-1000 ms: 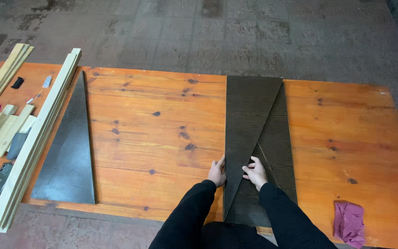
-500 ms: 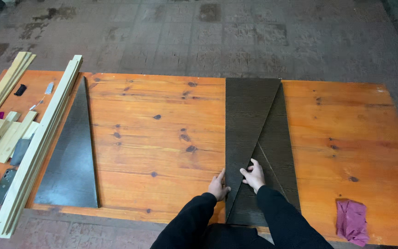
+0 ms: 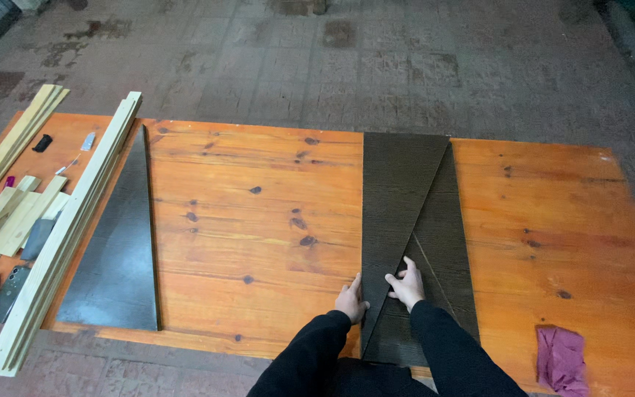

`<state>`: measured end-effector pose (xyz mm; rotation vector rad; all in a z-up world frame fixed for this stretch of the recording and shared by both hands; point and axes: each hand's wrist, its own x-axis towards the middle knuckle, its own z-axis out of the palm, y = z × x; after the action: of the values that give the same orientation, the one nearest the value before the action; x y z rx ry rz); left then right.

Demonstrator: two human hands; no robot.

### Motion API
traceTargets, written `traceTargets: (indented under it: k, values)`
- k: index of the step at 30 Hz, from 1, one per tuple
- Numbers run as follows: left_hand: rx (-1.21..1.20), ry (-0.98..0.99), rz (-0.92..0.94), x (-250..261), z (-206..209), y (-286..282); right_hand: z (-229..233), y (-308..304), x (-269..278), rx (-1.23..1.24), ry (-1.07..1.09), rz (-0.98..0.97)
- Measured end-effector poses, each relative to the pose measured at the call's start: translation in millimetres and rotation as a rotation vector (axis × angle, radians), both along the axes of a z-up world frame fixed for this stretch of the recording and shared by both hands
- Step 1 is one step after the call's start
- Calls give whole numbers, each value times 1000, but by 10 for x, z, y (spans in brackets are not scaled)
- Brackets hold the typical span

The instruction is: The person wipes dark triangular wood panels and the surrounding wooden table surface with a pink cloth. They repeatedly pick up, flip, and reposition the panels while continuing to wipe the table.

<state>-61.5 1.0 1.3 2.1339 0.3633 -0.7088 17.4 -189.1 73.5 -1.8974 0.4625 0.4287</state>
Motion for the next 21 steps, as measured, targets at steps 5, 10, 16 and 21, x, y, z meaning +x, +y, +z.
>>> traceTargets:
  k: [5,10,16,21]
  values:
    - [-138,-254,107,-184,0,223,310,211,-249,-320,-425,184]
    - [-124,-525,344,-254,-270,1014,477,652,-582,-102,-557,285]
    - [-378,-400,783,-474,239,2138,401,1702,-724,65,-473,425]
    - [-492,-426,898,-816,391,3187,474,3043,-900,29,-427,547]
